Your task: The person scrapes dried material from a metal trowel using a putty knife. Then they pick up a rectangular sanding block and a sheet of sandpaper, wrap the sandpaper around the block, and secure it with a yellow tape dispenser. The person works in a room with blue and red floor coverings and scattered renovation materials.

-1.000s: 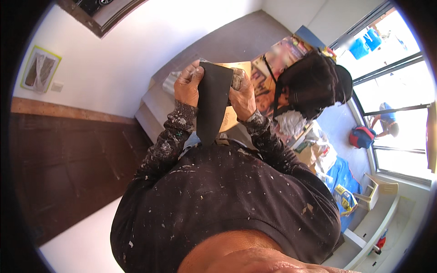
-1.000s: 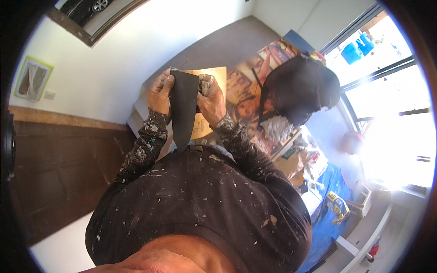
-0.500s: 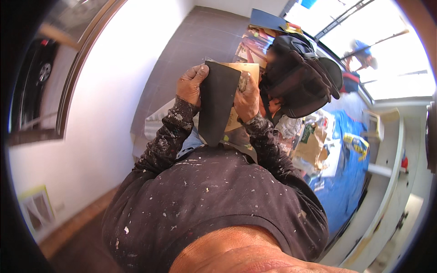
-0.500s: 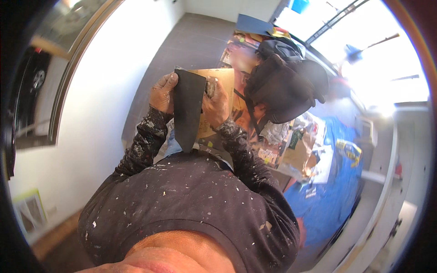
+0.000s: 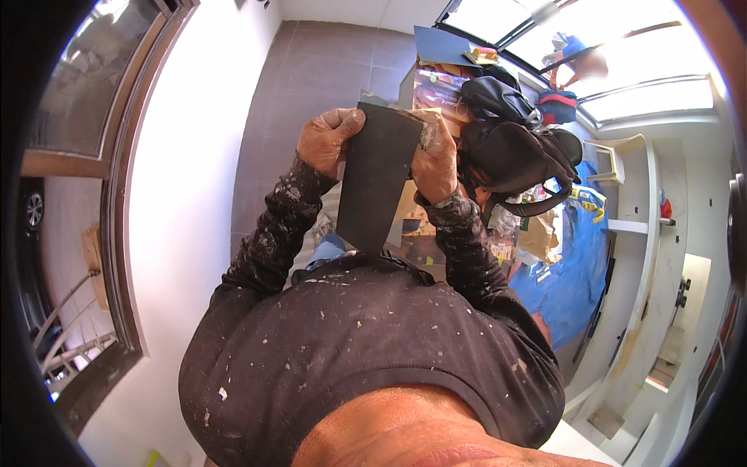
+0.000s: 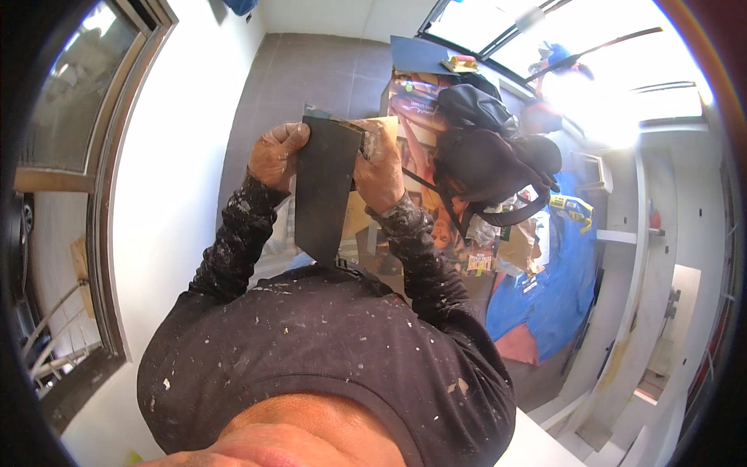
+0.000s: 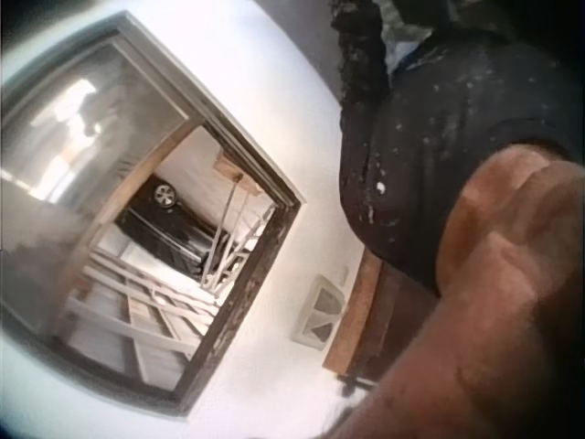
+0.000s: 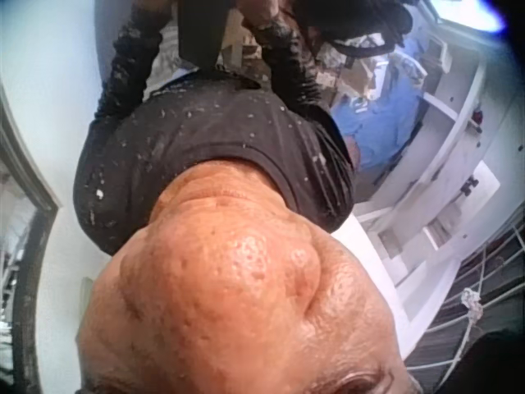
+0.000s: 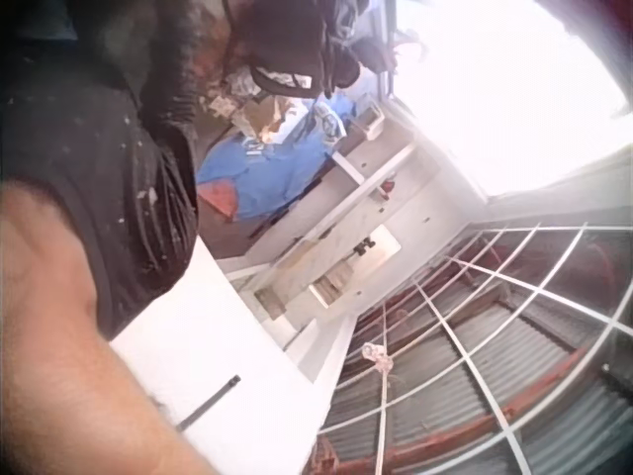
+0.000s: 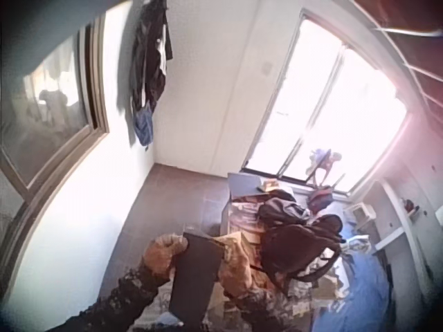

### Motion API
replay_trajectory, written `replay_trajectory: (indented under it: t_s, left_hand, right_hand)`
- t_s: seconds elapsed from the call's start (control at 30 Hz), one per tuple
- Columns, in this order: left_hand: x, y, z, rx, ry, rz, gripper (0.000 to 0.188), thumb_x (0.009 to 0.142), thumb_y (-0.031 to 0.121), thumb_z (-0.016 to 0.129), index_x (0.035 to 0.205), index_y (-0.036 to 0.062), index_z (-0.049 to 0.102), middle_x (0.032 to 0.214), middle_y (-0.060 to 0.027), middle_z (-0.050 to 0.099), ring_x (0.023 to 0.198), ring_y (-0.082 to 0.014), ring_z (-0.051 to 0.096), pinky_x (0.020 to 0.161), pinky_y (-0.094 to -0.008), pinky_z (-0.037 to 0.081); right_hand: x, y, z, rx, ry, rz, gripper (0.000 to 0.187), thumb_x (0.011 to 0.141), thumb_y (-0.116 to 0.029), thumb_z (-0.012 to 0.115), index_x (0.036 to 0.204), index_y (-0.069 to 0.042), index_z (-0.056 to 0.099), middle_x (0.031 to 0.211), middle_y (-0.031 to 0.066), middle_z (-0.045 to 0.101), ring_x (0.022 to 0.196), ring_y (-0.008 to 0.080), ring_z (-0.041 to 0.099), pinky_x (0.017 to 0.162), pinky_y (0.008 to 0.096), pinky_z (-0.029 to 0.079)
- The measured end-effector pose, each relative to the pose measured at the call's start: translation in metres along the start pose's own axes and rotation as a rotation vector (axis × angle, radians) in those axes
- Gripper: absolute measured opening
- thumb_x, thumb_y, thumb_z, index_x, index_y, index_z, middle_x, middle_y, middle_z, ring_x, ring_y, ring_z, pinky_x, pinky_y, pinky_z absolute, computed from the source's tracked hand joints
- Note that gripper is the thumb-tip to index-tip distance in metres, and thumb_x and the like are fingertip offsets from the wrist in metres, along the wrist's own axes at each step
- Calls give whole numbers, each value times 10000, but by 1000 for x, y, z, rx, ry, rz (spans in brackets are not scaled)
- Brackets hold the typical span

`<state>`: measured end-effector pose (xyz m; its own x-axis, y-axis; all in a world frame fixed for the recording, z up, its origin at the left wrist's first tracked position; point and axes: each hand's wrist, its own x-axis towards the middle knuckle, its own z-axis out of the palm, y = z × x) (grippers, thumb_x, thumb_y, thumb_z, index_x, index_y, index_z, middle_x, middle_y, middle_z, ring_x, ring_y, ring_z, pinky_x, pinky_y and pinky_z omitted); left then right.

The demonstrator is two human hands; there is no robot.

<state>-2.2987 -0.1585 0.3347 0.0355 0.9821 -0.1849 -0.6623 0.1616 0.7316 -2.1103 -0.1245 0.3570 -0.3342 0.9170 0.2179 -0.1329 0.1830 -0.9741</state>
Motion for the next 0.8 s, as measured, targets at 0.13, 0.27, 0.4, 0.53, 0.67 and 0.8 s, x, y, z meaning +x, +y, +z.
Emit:
replay_trajectory:
  t_s: [0.13, 0.27, 0.4, 0.53, 0.67, 0.8]
  left_hand:
    - [6, 19, -13, 279, 70, -40, 311, 982, 239, 629, 1100, -47, 655, 979, -82, 704, 850, -139, 668, 767, -274, 552]
    - [14, 45, -13, 158, -20, 19, 295, 991, 210, 599, 1155, -34, 630, 1043, -88, 697, 888, -169, 670, 828, -297, 539]
    - [26, 43, -39, 35, -30, 104, 260, 1004, 178, 571, 1181, -6, 621, 1065, -85, 702, 909, -182, 683, 816, -293, 547]
    - [43, 42, -62, 7, -76, 32, 225, 999, 167, 581, 1152, 11, 630, 1061, -93, 711, 912, -191, 694, 801, -301, 569]
    - [74, 48, -53, 53, -117, -54, 198, 988, 163, 603, 1100, 5, 642, 1030, -100, 719, 877, -190, 701, 772, -304, 586]
    - [115, 49, -22, 20, -145, -62, 191, 989, 178, 604, 1069, 9, 642, 1031, -110, 719, 885, -201, 703, 780, -316, 587]
  right_hand:
    - [21, -16, 6, -484, -34, -134, 325, 829, 117, 514, 1135, 15, 557, 1016, 105, 653, 953, 190, 628, 860, 303, 507]
    - [39, 33, 34, -76, 73, -81, 306, 835, 98, 522, 1126, 7, 549, 946, 89, 627, 875, 172, 604, 809, 296, 509]
    - [59, 41, 42, 37, 14, -39, 306, 856, 18, 570, 1159, 28, 535, 974, 131, 639, 904, 205, 627, 807, 335, 514]
    - [73, 36, 35, -359, -35, -21, 328, 836, -29, 603, 1146, 56, 534, 955, 230, 664, 937, 342, 669, 803, 398, 530]
    - [102, 12, 18, -455, -29, 40, 311, 829, -44, 608, 1115, 60, 547, 891, 244, 674, 896, 361, 687, 766, 406, 542]
    - [134, 48, -11, -147, 54, -22, 300, 829, -59, 632, 1099, 50, 557, 876, 202, 681, 818, 285, 688, 713, 384, 542]
